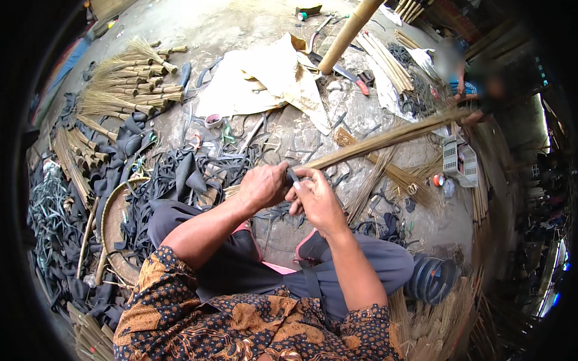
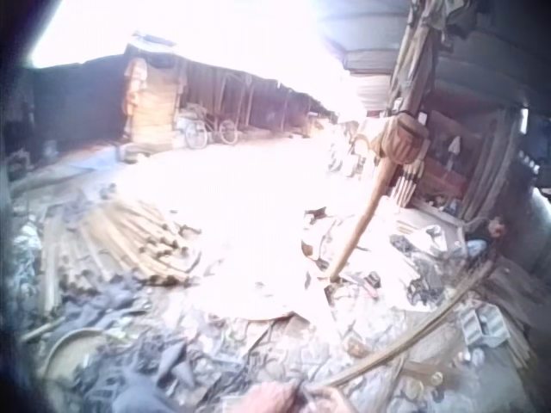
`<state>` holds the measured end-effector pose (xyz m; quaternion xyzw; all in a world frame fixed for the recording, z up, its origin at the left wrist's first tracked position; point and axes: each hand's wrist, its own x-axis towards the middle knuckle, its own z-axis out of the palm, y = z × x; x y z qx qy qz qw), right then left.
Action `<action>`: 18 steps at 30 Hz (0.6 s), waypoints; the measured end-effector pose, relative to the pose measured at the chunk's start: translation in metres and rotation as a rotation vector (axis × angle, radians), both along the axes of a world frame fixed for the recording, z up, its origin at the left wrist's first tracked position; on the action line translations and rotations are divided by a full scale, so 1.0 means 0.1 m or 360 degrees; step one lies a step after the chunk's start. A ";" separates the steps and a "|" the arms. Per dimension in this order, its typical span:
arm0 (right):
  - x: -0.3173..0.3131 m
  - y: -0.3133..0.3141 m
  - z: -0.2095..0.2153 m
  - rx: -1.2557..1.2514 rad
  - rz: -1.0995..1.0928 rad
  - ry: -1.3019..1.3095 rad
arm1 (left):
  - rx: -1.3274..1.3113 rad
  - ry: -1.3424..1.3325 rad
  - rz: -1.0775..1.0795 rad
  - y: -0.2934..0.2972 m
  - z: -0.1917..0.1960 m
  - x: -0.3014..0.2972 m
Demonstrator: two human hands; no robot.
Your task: The person sits on the floor and repeatedly bundles dried plant stalks into brooms. They align the stalks, wrap a black strap around the bundle, and tighten it by hand. Finished brooms are placed in a nearby stack.
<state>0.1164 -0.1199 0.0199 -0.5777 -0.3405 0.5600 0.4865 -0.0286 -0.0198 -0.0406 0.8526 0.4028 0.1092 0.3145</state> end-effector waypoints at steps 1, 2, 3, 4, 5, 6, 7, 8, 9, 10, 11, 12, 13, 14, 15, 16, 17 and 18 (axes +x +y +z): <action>-0.03 -0.08 -0.01 -0.0126 -0.0031 -0.0068 | -0.0002 -0.0044 0.0048 0.02 -0.03 0.01; -0.05 -0.14 0.00 -0.0128 0.0041 -0.0167 | -0.0006 -0.0033 0.0068 0.04 -0.05 0.01; -0.06 -0.20 0.02 -0.0138 0.0124 -0.0264 | -0.0065 -0.0009 0.0035 0.06 -0.06 0.02; -0.06 -0.24 0.03 -0.0232 0.0153 -0.0366 | -0.0116 0.0053 0.0015 0.10 -0.07 0.04; -0.08 -0.36 0.08 -0.0028 0.0327 -0.0429 | -0.0223 0.0034 -0.0068 0.14 -0.08 0.06; -0.06 -0.36 0.10 -0.0029 0.0299 -0.0412 | -0.0354 0.0072 -0.0143 0.20 -0.07 0.07; -0.05 -0.40 0.13 -0.0022 0.0285 -0.0346 | -0.0530 0.0134 -0.0265 0.23 -0.06 0.06; -0.01 -0.41 0.15 -0.0019 0.0256 -0.0277 | -0.0658 0.0189 -0.0224 0.29 -0.05 0.06; 0.01 -0.41 0.15 -0.0075 0.0106 -0.0214 | -0.0745 0.0027 -0.0286 0.32 -0.03 0.04; 0.05 -0.44 0.17 -0.0059 0.0114 -0.0151 | -0.0830 -0.0099 -0.0326 0.35 -0.01 0.03; 0.08 -0.44 0.18 -0.0111 0.0079 -0.0093 | -0.1012 -0.0352 -0.0348 0.34 0.01 0.01; 0.12 -0.46 0.19 -0.0152 0.0030 -0.0034 | -0.1111 -0.0279 -0.0321 0.34 0.04 0.02; 0.15 -0.48 0.20 -0.0190 0.0042 -0.0043 | -0.0985 -0.0353 -0.0281 0.31 0.08 0.02; 0.18 -0.51 0.20 -0.0145 0.0069 -0.0140 | -0.0805 -0.0407 -0.0268 0.27 0.12 0.03; 0.19 -0.55 0.20 -0.0078 0.0099 -0.0229 | -0.0980 -0.0447 -0.0142 0.24 0.17 0.05; 0.22 -0.58 0.19 0.0022 0.0142 -0.0304 | -0.1096 -0.0462 -0.0054 0.21 0.23 0.06; 0.22 -0.66 0.18 0.0069 0.0250 -0.0350 | -0.1189 -0.0477 -0.0020 0.20 0.29 0.06; 0.25 -0.68 0.15 0.0132 0.0222 -0.0418 | -0.1230 -0.0554 -0.0043 0.20 0.35 0.07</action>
